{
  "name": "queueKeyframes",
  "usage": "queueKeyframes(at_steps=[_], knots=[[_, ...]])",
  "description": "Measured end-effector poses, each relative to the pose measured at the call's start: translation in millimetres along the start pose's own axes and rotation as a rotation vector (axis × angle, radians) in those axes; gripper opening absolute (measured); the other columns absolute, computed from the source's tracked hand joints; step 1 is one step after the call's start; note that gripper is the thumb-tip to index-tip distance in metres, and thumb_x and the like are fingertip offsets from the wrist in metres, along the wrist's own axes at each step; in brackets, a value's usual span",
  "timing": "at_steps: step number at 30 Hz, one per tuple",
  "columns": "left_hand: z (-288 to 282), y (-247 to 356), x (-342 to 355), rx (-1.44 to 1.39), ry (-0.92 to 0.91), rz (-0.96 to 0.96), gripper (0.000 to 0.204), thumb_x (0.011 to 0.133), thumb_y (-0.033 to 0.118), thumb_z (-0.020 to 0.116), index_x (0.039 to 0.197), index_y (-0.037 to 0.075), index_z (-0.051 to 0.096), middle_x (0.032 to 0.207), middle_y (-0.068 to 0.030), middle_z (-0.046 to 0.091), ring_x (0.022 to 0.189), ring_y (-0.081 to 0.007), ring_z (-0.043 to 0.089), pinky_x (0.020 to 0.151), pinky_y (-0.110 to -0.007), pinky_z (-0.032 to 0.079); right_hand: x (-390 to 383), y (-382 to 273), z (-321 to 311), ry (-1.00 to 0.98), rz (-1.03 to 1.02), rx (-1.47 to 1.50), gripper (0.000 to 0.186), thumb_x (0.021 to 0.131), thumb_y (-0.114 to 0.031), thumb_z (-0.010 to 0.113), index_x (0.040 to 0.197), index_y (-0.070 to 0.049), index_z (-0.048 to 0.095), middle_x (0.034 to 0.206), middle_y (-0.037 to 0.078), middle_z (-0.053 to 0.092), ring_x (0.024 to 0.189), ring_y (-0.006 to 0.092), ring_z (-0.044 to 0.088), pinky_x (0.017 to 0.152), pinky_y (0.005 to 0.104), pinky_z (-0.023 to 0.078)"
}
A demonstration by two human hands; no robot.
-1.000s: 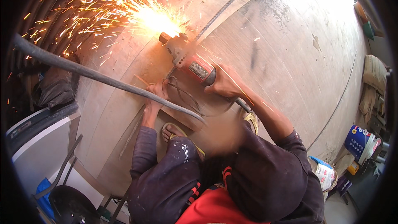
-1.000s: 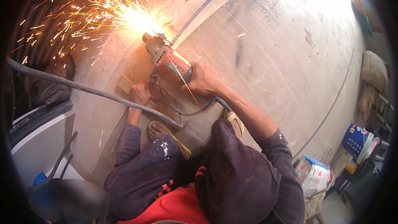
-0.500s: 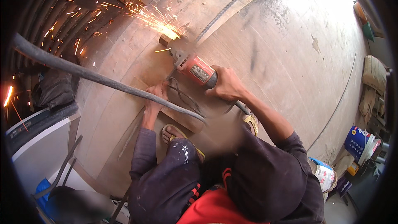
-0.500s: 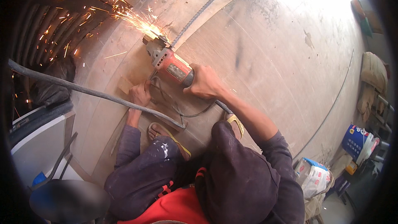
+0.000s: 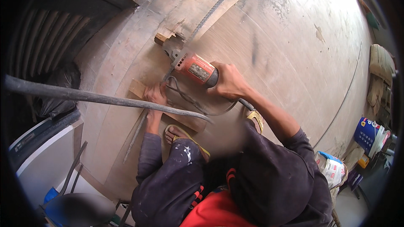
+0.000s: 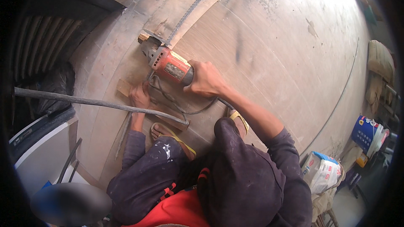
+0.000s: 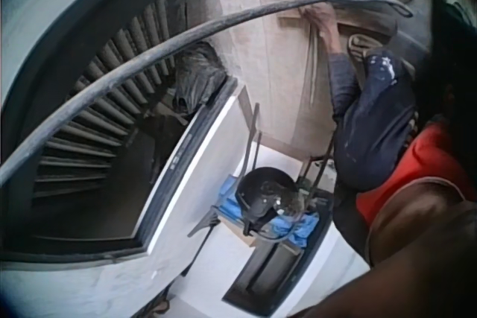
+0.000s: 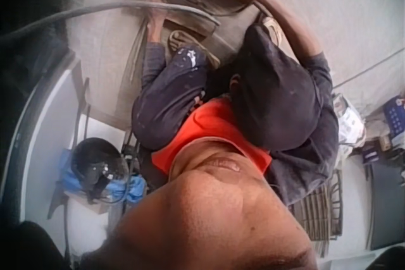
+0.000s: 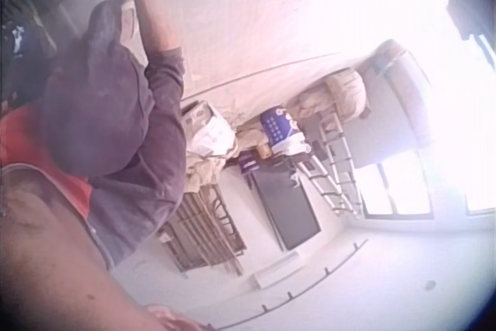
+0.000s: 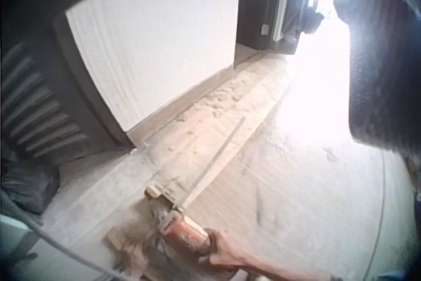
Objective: The person uses an angle grinder to cut a long metal rod into shorter pieces. They position the rod on wooden supports, cut it while sparks fly, and then move the cut pieces aside.
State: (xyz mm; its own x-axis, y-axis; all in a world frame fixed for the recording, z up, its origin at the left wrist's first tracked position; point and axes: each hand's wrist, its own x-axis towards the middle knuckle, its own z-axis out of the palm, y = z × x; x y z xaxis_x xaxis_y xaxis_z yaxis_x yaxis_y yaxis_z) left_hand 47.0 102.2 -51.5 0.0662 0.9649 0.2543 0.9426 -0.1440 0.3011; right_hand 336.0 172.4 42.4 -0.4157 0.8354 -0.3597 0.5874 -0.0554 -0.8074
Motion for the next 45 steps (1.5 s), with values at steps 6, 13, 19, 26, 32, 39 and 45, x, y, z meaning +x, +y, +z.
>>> queueKeyframes(at_steps=[6, 13, 19, 26, 32, 39, 45], knots=[[-0.9, -4.0, 2.4, 0.001, -0.009, 0.009, 0.033, 0.097, 0.026, 0.054, 0.075, 0.002, 0.056, 0.065, -0.0194, 0.057, 0.062, -0.0422, 0.056, 0.062, -0.049, 0.044, -1.3, -0.8, 1.8, 0.016, -0.036, 0.044, 0.06, 0.058, -0.026, 0.077, 0.108, 0.005, 0.062, 0.088, 0.029, 0.066, 0.087, 0.0415, 0.066, 0.081, 0.0437, 0.052], [-1.9, -6.5, 1.2, -0.09, -0.081, -0.067, 0.032, 0.095, 0.027, 0.056, 0.078, 0.0, 0.061, 0.07, -0.0241, 0.059, 0.068, -0.0462, 0.056, 0.062, -0.053, 0.042, -1.1, -5.9, -0.2, -0.018, 0.014, 0.024, 0.058, 0.058, -0.026, 0.077, 0.105, 0.005, 0.062, 0.09, 0.03, 0.066, 0.09, 0.0414, 0.066, 0.081, 0.0442, 0.051], [-2.4, -6.5, 2.6, -0.098, -0.072, -0.056, 0.033, 0.096, 0.028, 0.055, 0.077, 0.001, 0.059, 0.069, -0.0234, 0.059, 0.068, -0.0458, 0.058, 0.062, -0.052, 0.044, -0.9, -4.5, 0.9, -0.01, -0.005, 0.033, 0.058, 0.058, -0.026, 0.076, 0.105, 0.005, 0.062, 0.09, 0.03, 0.066, 0.09, 0.0418, 0.066, 0.082, 0.0447, 0.051], [-5.7, -6.9, 4.8, -0.129, -0.086, -0.063, 0.036, 0.098, 0.03, 0.052, 0.08, 0.001, 0.061, 0.071, -0.0244, 0.06, 0.071, -0.0461, 0.06, 0.061, -0.052, 0.045, 1.1, 0.0, 4.6, 0.009, -0.018, 0.001, 0.057, 0.058, -0.027, 0.075, 0.103, 0.006, 0.063, 0.09, 0.03, 0.066, 0.089, 0.042, 0.066, 0.082, 0.0451, 0.051], [-7.0, -5.5, 4.6, -0.08, -0.11, -0.078, 0.036, 0.098, 0.031, 0.052, 0.079, 0.001, 0.061, 0.071, -0.0241, 0.06, 0.07, -0.0459, 0.06, 0.061, -0.052, 0.045, 1.6, -4.6, 2.2, -0.029, 0.018, -0.005, 0.061, 0.057, -0.025, 0.076, 0.109, 0.004, 0.062, 0.094, 0.027, 0.067, 0.092, 0.0382, 0.066, 0.083, 0.0439, 0.05], [-4.8, -6.5, 5.0, -0.135, -0.071, -0.05, 0.035, 0.096, 0.029, 0.055, 0.073, 0.002, 0.059, 0.062, -0.0224, 0.056, 0.063, -0.0432, 0.056, 0.059, -0.049, 0.042, -1.1, -8.9, 2.1, -0.005, 0.035, -0.021, 0.062, 0.059, -0.027, 0.076, 0.111, 0.004, 0.062, 0.091, 0.027, 0.067, 0.089, 0.039, 0.066, 0.081, 0.0441, 0.05], [-4.7, -8.7, 3.9, -0.17, -0.121, -0.101, 0.036, 0.096, 0.03, 0.054, 0.076, 0.001, 0.061, 0.066, -0.0226, 0.058, 0.067, -0.0437, 0.057, 0.062, -0.05, 0.043, 4.0, -4.6, 5.1, -0.008, -0.004, -0.034, 0.056, 0.058, -0.027, 0.073, 0.1, 0.007, 0.062, 0.085, 0.029, 0.066, 0.085, 0.0427, 0.065, 0.077, 0.0452, 0.051]])
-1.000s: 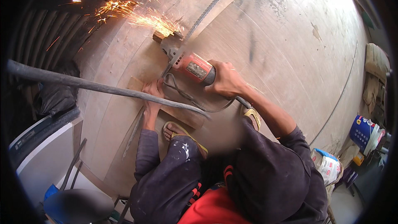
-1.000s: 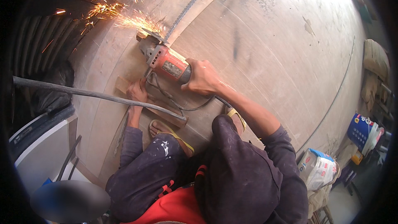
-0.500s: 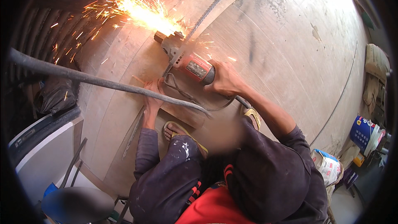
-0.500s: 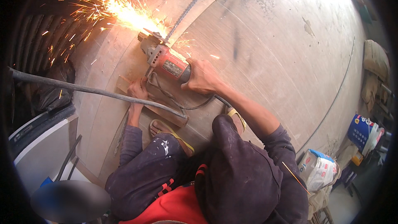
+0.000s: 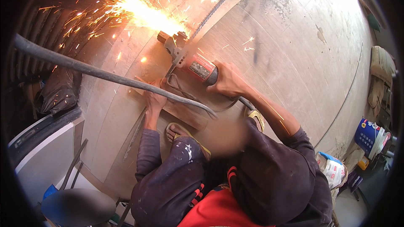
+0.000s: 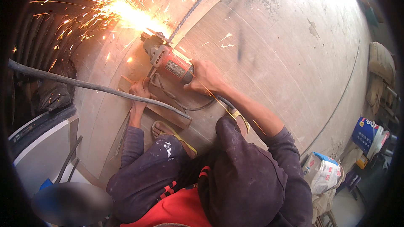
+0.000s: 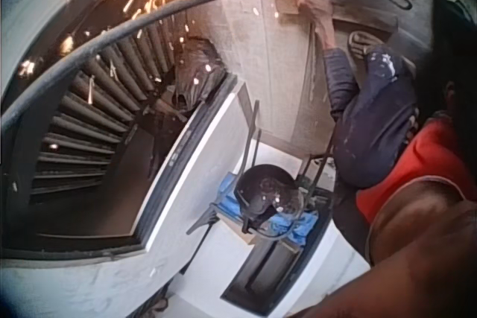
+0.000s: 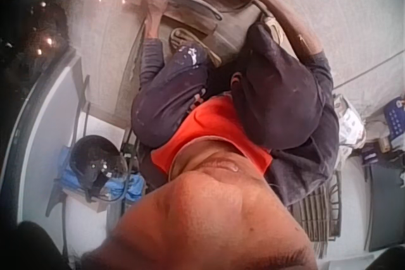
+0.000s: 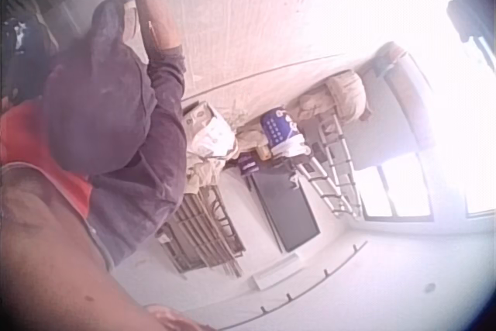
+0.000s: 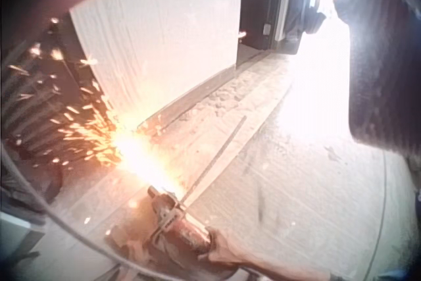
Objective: The person uses an angle grinder to cut a long metal rod into shorter pieces. They position the rod on wooden supports, cut it while sparks fly, and then move the cut pieces aside.
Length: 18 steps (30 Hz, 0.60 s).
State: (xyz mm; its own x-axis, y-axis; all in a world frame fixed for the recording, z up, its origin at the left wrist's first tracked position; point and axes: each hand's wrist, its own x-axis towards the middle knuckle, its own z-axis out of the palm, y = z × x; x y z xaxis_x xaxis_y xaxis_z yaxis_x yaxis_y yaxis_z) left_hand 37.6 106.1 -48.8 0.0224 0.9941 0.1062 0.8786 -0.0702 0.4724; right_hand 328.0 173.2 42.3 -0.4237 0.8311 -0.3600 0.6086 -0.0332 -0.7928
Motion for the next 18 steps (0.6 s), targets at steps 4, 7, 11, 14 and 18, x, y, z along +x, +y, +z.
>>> queueKeyframes(at_steps=[4, 7, 11, 14, 18], knots=[[-1.3, 3.9, 1.8, -0.004, -0.007, -0.002, 0.037, 0.097, 0.03, 0.052, 0.076, 0.001, 0.061, 0.069, -0.0224, 0.059, 0.07, -0.0438, 0.057, 0.063, -0.05, 0.043, 0.6, 1.3, 0.2, 0.003, -0.008, 0.015, 0.054, 0.059, -0.027, 0.073, 0.098, 0.007, 0.063, 0.085, 0.029, 0.065, 0.085, 0.0434, 0.065, 0.078, 0.0457, 0.051], [-3.2, 2.8, 1.4, 0.006, -0.05, -0.028, 0.04, 0.098, 0.032, 0.051, 0.075, 0.001, 0.06, 0.069, -0.0222, 0.059, 0.069, -0.044, 0.057, 0.063, -0.051, 0.042, 0.6, -1.6, 0.4, 0.005, 0.009, 0.01, 0.054, 0.059, -0.028, 0.074, 0.098, 0.007, 0.063, 0.086, 0.03, 0.065, 0.087, 0.0433, 0.065, 0.079, 0.046, 0.05], [1.0, -1.6, 0.0, -0.006, 0.016, 0.023, 0.043, 0.098, 0.034, 0.05, 0.072, 0.001, 0.06, 0.066, -0.0216, 0.058, 0.065, -0.0439, 0.057, 0.061, -0.05, 0.042, 1.7, -6.7, -3.0, -0.034, 0.056, -0.015, 0.055, 0.059, -0.029, 0.074, 0.098, 0.008, 0.062, 0.088, 0.031, 0.065, 0.09, 0.0429, 0.065, 0.08, 0.046, 0.05], [1.5, 1.5, 2.9, -0.016, 0.048, 0.053, 0.044, 0.098, 0.035, 0.05, 0.071, 0.001, 0.059, 0.064, -0.0212, 0.057, 0.064, -0.0437, 0.056, 0.06, -0.05, 0.041, 2.7, 2.7, 3.3, 0.025, 0.003, -0.069, 0.055, 0.059, -0.029, 0.075, 0.098, 0.008, 0.062, 0.089, 0.03, 0.065, 0.09, 0.0426, 0.065, 0.08, 0.0456, 0.051], [-3.5, 3.5, 2.1, -0.022, -0.007, 0.01, 0.043, 0.098, 0.034, 0.051, 0.071, 0.001, 0.059, 0.064, -0.0213, 0.057, 0.063, -0.0437, 0.056, 0.057, -0.05, 0.041, 3.9, 0.2, -0.1, -0.026, 0.034, -0.016, 0.055, 0.059, -0.03, 0.075, 0.098, 0.008, 0.063, 0.089, 0.03, 0.066, 0.089, 0.0422, 0.065, 0.08, 0.0451, 0.051]])
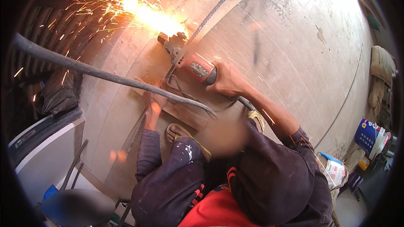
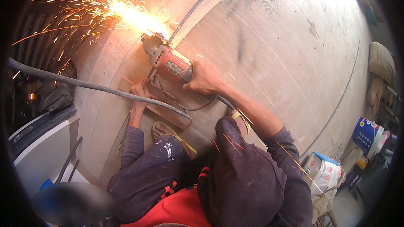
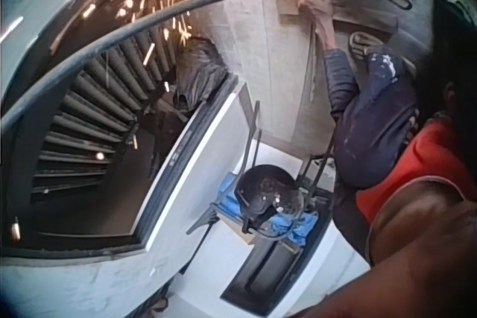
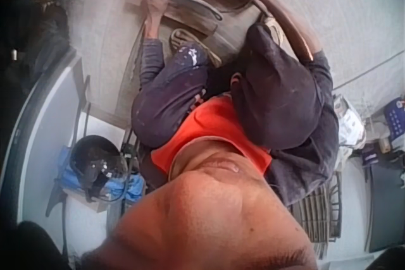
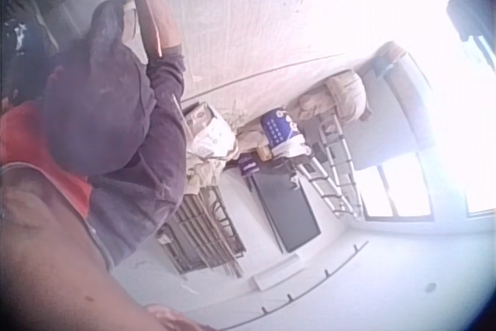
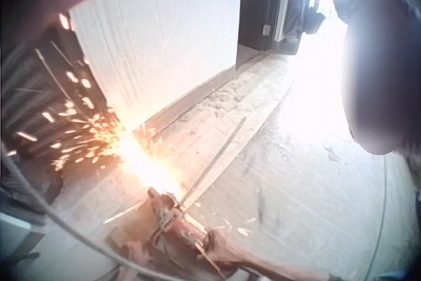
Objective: The person uses an angle grinder to cut a long metal rod into shorter pieces. They position the rod on wooden supports, cut it while sparks fly, and then move the cut pieces aside.
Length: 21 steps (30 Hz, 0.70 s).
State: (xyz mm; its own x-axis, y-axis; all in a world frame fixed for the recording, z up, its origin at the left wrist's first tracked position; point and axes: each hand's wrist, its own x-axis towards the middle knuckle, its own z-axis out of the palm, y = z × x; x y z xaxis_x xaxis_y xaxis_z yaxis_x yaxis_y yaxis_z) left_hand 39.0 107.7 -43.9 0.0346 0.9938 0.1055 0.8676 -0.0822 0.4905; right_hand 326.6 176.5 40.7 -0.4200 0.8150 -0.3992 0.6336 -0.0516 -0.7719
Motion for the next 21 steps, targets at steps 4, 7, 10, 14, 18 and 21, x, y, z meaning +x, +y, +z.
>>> queueKeyframes(at_steps=[4, 7, 10, 14, 18, 21], knots=[[-0.3, 1.6, 1.0, -0.023, -0.003, -0.003, 0.042, 0.097, 0.031, 0.053, 0.069, 0.001, 0.058, 0.062, -0.0213, 0.056, 0.061, -0.0439, 0.056, 0.055, -0.05, 0.04, -0.1, -4.6, -2.5, 0.0, -0.009, -0.011, 0.055, 0.058, -0.028, 0.074, 0.098, 0.007, 0.063, 0.088, 0.029, 0.066, 0.089, 0.042, 0.065, 0.079, 0.0451, 0.051], [2.2, -4.7, -0.8, 0.005, -0.006, -0.001, 0.04, 0.095, 0.029, 0.055, 0.067, 0.001, 0.058, 0.061, -0.0216, 0.055, 0.061, -0.0438, 0.056, 0.055, -0.05, 0.04, 0.4, -6.6, -3.4, 0.002, -0.024, 0.025, 0.054, 0.058, -0.028, 0.073, 0.098, 0.007, 0.063, 0.088, 0.03, 0.066, 0.088, 0.0416, 0.066, 0.079, 0.0449, 0.052], [3.4, -7.7, -2.0, 0.025, -0.027, -0.029, 0.035, 0.093, 0.025, 0.058, 0.068, 0.001, 0.061, 0.062, -0.0226, 0.056, 0.062, -0.044, 0.057, 0.056, -0.05, 0.042, 2.1, -3.7, -0.6, 0.006, 0.0, 0.022, 0.055, 0.058, -0.029, 0.074, 0.098, 0.007, 0.063, 0.087, 0.03, 0.066, 0.087, 0.0414, 0.066, 0.079, 0.0449, 0.052], [0.8, -1.1, -0.2, 0.022, -0.019, -0.01, 0.026, 0.091, 0.02, 0.058, 0.076, 0.0, 0.067, 0.068, -0.0243, 0.06, 0.066, -0.0445, 0.058, 0.06, -0.05, 0.045, 3.6, -5.0, -3.6, -0.021, 0.006, 0.019, 0.054, 0.058, -0.027, 0.074, 0.098, 0.007, 0.064, 0.086, 0.03, 0.066, 0.087, 0.0413, 0.066, 0.079, 0.0448, 0.052], [-3.7, 2.6, 1.0, 0.027, -0.045, -0.025, 0.023, 0.091, 0.018, 0.056, 0.087, 0.0, 0.069, 0.073, -0.0246, 0.062, 0.073, -0.0447, 0.06, 0.065, -0.049, 0.047, 3.9, -4.7, -1.4, 0.018, -0.01, 0.029, 0.053, 0.058, -0.028, 0.074, 0.097, 0.007, 0.064, 0.085, 0.029, 0.066, 0.086, 0.0412, 0.066, 0.078, 0.0448, 0.052], [-2.8, -0.8, -0.4, 0.03, -0.058, -0.021, 0.023, 0.092, 0.018, 0.055, 0.092, -0.001, 0.068, 0.078, -0.0243, 0.064, 0.077, -0.045, 0.06, 0.069, -0.049, 0.048, 7.1, -2.5, 0.0, -0.011, -0.006, 0.03, 0.054, 0.058, -0.027, 0.074, 0.099, 0.006, 0.063, 0.085, 0.029, 0.066, 0.086, 0.0413, 0.066, 0.077, 0.0453, 0.051]])
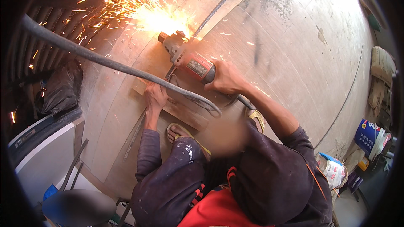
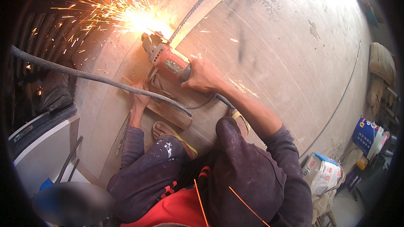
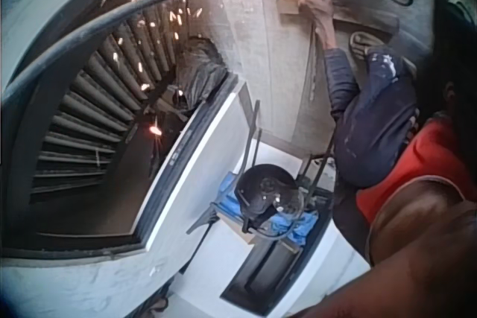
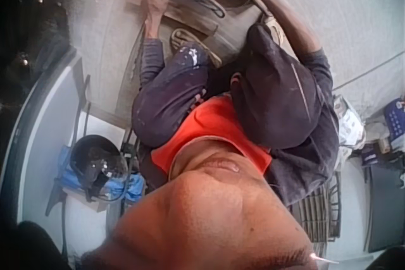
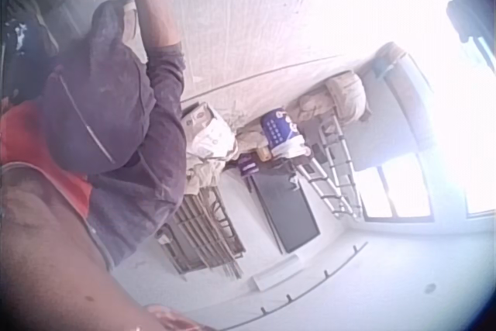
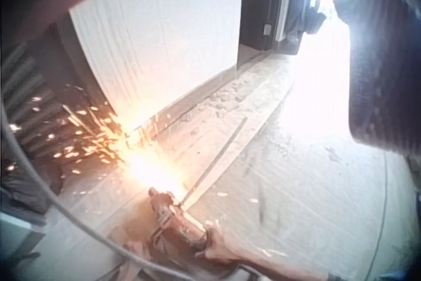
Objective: The person uses an angle grinder to cut a long metal rod into shorter pieces. They position the rod on wooden supports, cut it while sparks fly, and then move the cut pieces aside.
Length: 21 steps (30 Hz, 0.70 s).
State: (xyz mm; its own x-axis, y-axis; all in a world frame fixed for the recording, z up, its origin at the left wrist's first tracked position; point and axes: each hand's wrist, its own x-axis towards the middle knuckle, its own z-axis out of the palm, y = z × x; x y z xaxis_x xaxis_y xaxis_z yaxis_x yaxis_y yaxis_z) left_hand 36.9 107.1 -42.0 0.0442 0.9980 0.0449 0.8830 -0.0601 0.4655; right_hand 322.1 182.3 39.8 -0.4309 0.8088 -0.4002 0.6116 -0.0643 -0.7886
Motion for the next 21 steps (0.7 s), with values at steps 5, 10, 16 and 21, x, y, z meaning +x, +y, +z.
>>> queueKeyframes(at_steps=[5, 10, 16, 21], knots=[[-3.1, 6.2, -0.1, 0.044, 0.023, 0.062, 0.022, 0.091, 0.017, 0.057, 0.094, -0.004, 0.064, 0.084, -0.0243, 0.065, 0.076, -0.0462, 0.06, 0.068, -0.05, 0.048, -1.0, -4.6, -2.2, -0.013, 0.038, -0.028, 0.055, 0.058, -0.026, 0.076, 0.102, 0.005, 0.064, 0.088, 0.027, 0.067, 0.085, 0.0392, 0.066, 0.079, 0.0441, 0.051], [6.3, -8.1, -7.5, 0.039, 0.092, 0.038, 0.031, 0.093, 0.03, 0.062, 0.094, -0.001, 0.062, 0.07, -0.0241, 0.061, 0.067, -0.0462, 0.059, 0.058, -0.05, 0.045, -5.6, -2.0, -0.9, 0.025, -0.018, 0.003, 0.057, 0.059, -0.026, 0.077, 0.104, 0.006, 0.063, 0.088, 0.03, 0.066, 0.088, 0.0421, 0.066, 0.08, 0.0453, 0.052], [3.7, -8.8, -1.5, 0.074, 0.085, 0.112, 0.024, 0.092, 0.023, 0.061, 0.091, -0.001, 0.061, 0.069, -0.024, 0.06, 0.066, -0.0434, 0.061, 0.058, -0.05, 0.048, -11.5, 4.7, -0.9, 0.039, -0.051, 0.02, 0.062, 0.056, -0.022, 0.077, 0.11, 0.004, 0.062, 0.091, 0.025, 0.068, 0.086, 0.0365, 0.067, 0.08, 0.0416, 0.051], [9.5, -21.1, -1.0, 0.04, 0.092, 0.101, 0.026, 0.093, 0.026, 0.062, 0.091, -0.001, 0.062, 0.069, -0.025, 0.059, 0.063, -0.0441, 0.06, 0.055, -0.05, 0.045, -10.0, 3.8, -2.2, 0.036, -0.036, 0.027, 0.062, 0.058, -0.026, 0.076, 0.109, 0.004, 0.062, 0.09, 0.028, 0.067, 0.088, 0.0398, 0.066, 0.081, 0.0436, 0.052]])
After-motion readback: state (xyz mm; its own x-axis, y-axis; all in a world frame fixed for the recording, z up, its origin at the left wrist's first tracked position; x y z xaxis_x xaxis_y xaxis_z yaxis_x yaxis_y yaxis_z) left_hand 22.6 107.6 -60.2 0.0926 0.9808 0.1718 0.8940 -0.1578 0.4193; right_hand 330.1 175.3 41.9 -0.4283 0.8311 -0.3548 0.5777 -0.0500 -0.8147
